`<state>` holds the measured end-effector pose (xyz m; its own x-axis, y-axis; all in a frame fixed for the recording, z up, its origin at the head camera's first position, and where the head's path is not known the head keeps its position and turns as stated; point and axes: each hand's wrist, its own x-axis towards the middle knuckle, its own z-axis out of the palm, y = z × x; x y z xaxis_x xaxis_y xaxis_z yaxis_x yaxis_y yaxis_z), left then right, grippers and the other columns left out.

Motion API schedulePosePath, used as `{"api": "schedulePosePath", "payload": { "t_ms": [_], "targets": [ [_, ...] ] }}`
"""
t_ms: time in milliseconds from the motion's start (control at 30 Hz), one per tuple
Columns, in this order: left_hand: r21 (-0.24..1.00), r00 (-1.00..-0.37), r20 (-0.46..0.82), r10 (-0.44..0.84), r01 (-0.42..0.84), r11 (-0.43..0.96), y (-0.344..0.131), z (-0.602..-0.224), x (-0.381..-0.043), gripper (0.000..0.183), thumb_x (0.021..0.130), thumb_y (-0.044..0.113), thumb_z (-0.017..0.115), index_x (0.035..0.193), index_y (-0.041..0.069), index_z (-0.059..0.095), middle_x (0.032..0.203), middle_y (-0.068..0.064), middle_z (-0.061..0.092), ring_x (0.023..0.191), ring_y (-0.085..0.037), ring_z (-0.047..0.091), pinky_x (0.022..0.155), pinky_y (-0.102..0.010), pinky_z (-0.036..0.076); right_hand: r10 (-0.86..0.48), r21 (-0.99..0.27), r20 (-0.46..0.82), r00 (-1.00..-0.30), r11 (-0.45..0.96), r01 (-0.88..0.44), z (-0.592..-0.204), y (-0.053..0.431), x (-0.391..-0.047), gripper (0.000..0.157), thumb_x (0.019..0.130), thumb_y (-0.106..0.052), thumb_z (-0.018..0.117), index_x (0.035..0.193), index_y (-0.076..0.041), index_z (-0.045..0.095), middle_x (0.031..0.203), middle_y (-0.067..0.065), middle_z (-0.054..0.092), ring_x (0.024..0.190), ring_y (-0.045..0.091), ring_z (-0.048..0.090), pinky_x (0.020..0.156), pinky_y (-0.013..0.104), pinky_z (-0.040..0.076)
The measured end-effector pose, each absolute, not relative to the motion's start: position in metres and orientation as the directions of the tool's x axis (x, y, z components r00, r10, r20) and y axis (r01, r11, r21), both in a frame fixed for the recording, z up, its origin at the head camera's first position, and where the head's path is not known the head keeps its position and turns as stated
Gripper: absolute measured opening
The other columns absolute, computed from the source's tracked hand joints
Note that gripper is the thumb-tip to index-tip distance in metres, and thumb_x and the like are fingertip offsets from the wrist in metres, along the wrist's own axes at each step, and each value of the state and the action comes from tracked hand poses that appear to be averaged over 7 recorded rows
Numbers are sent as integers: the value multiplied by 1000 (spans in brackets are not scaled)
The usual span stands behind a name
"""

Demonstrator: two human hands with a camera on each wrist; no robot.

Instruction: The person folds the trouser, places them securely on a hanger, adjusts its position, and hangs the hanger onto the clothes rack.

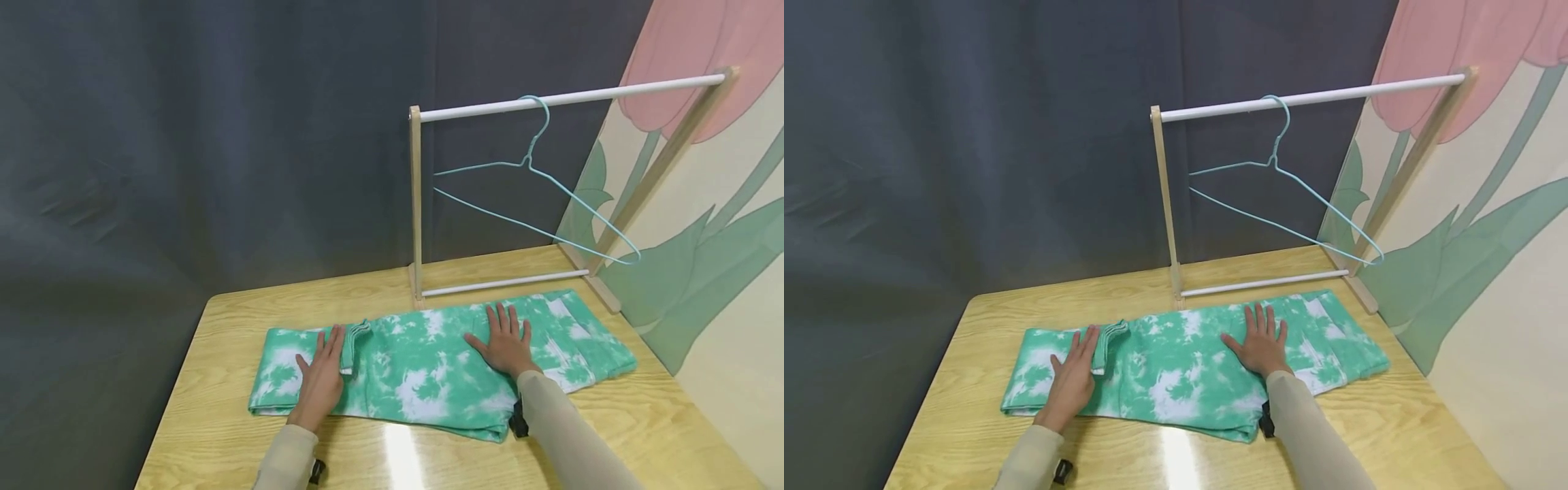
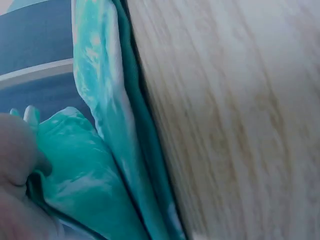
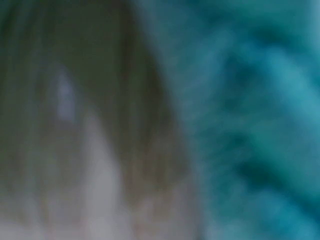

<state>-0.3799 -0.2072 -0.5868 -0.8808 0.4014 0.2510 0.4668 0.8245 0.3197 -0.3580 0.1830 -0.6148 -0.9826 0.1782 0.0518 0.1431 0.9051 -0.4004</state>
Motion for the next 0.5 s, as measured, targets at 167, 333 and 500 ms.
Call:
{"api": "schedulePosePath", "payload": {
  "t_ms": [167,333,500],
  "targets": [
    [264,-809,72,584,580,771,-205,-592,-373,79,90,-13,53,159,16,27,167,-7,23,154,-41,16,103,-87,11,182,-400,55,-982,905,145,-618,184,-359,100,94,-73,43,161,-8,6,167,23,-2,153,45,-12,116,69,-15],
    [342,-795,-74,602,547,764,-201,-599,-369,70,102,28,55,161,21,18,170,-3,10,156,-39,3,104,-87,-2,176,-413,73,-982,901,131,-617,184,-358,102,92,-75,42,161,-8,7,167,22,-1,153,44,-13,116,69,-15],
    [389,-803,-131,581,497,776,-198,-598,-371,81,97,66,43,161,25,14,170,-1,3,156,-39,-6,103,-86,-9,183,-406,64,-981,903,142,-614,182,-357,101,93,-74,42,161,-7,8,167,23,-1,153,44,-12,116,69,-14]
  ]
}}
